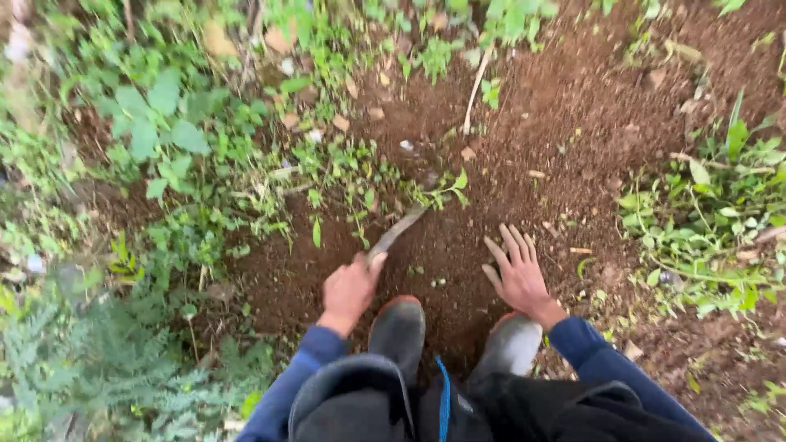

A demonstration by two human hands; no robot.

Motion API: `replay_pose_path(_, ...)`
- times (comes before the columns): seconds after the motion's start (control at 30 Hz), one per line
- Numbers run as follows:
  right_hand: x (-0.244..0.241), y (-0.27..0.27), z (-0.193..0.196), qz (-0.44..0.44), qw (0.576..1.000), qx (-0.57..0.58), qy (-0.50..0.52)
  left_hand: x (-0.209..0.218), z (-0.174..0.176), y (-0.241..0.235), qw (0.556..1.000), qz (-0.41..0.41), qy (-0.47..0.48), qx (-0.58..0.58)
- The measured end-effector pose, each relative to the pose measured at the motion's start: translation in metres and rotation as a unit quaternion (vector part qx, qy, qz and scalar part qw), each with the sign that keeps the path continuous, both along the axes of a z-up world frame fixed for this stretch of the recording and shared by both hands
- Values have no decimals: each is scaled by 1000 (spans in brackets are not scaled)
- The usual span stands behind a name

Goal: Clearing weeds from a patch of soil using a hand sickle and manual pulling.

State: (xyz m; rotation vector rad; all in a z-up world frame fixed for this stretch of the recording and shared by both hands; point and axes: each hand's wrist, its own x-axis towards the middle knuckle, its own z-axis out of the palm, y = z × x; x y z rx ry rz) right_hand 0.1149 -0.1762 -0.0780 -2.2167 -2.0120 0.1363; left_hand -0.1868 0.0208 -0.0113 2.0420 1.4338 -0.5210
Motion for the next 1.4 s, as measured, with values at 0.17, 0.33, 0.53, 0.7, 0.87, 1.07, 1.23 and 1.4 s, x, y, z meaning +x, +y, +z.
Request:
replay_pose_path(0.17,1,2,7,4,997,-58,46,-49,7,-57,981,80,81,-155)
replay_pose_path(0.33,-1,-7,5,10,997,-75,29,-2,-4,-21,995,42,-25,-87)
replay_pose_path(0.53,5,6,7,15,999,-29,43,-74,0,-57,978,84,130,-137)
replay_pose_path(0.7,2,0,4,9,999,-31,31,-24,-5,-41,996,56,10,-67)
replay_pose_path(0.87,-4,-14,-2,2,997,-60,38,-56,14,-64,993,54,46,-96)
replay_pose_path(1.07,0,-5,-8,-3,999,-45,11,-8,8,-22,996,20,9,-88)
replay_pose_path(1.23,-2,-9,-9,-2,999,-45,4,11,31,6,1000,-4,-14,21)
replay_pose_path(1.4,3,-1,-7,3,999,-33,-6,-58,7,-42,982,90,101,-133)
